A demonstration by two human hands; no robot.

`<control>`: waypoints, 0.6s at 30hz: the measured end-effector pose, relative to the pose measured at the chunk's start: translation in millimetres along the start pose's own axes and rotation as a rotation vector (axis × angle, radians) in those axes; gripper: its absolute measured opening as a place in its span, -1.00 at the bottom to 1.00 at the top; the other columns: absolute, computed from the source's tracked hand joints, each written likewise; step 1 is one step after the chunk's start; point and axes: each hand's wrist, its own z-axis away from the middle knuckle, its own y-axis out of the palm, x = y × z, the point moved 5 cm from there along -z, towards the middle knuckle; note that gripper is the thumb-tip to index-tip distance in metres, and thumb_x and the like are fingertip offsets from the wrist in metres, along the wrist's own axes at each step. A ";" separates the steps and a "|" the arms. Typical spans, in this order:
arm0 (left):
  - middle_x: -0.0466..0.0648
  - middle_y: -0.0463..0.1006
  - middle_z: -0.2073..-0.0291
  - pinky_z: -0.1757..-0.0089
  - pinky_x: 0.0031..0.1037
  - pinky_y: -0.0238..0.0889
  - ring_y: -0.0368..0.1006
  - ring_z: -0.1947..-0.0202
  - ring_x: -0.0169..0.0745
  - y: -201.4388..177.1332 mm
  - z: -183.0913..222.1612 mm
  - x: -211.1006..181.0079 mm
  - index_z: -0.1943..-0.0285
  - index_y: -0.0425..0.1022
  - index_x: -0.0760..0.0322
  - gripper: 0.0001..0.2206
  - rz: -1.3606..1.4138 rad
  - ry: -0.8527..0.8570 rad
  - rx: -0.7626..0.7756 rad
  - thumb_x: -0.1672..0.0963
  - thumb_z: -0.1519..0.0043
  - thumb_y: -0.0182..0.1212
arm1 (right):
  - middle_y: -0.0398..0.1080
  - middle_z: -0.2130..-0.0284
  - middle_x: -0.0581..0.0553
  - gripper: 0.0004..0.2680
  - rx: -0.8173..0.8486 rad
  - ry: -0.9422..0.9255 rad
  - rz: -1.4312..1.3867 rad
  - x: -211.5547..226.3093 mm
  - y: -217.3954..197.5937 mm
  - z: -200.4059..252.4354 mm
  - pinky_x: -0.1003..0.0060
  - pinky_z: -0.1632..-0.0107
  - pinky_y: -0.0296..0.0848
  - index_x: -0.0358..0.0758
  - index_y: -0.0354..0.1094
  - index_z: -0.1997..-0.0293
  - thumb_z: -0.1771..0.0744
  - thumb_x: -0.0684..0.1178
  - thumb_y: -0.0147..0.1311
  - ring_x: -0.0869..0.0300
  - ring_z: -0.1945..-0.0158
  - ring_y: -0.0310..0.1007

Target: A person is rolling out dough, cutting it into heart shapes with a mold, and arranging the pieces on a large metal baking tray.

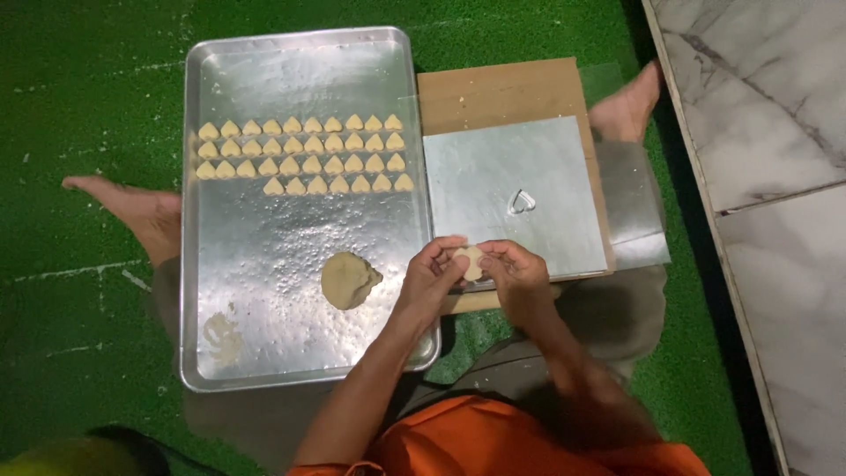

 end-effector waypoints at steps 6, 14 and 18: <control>-0.09 0.56 0.41 0.24 -0.54 0.49 0.53 0.38 -0.39 -2.1 -2.2 10.6 -0.06 0.62 0.31 -0.74 -0.128 -0.045 -0.039 0.11 -0.25 0.37 | 0.59 0.32 -0.24 -0.87 -0.022 0.023 -0.025 -7.8 -6.9 -7.3 0.32 0.24 0.56 -0.28 0.51 0.02 -0.35 -0.22 0.16 0.28 0.45 0.49; -0.01 0.56 0.26 0.18 -0.45 0.48 0.47 0.24 -0.36 2.2 -6.6 18.2 -0.17 0.51 0.31 -0.68 -0.122 -0.050 0.073 0.07 -0.30 0.28 | 0.54 0.30 -0.20 -0.73 -0.027 0.062 -0.046 -1.0 -9.6 0.7 0.28 0.06 0.56 -0.30 0.49 -0.04 -0.25 -0.27 0.36 0.31 0.27 0.48; -0.04 0.61 0.39 0.23 -0.50 0.50 0.50 0.37 -0.39 0.1 -3.5 8.0 -0.04 0.64 0.33 -0.76 -0.238 -0.072 0.059 0.11 -0.25 0.34 | 0.55 0.28 -0.23 -0.69 -0.001 0.076 -0.010 4.3 -11.0 -1.5 0.30 0.09 0.57 -0.27 0.37 -0.06 -0.25 -0.22 0.37 0.27 0.36 0.50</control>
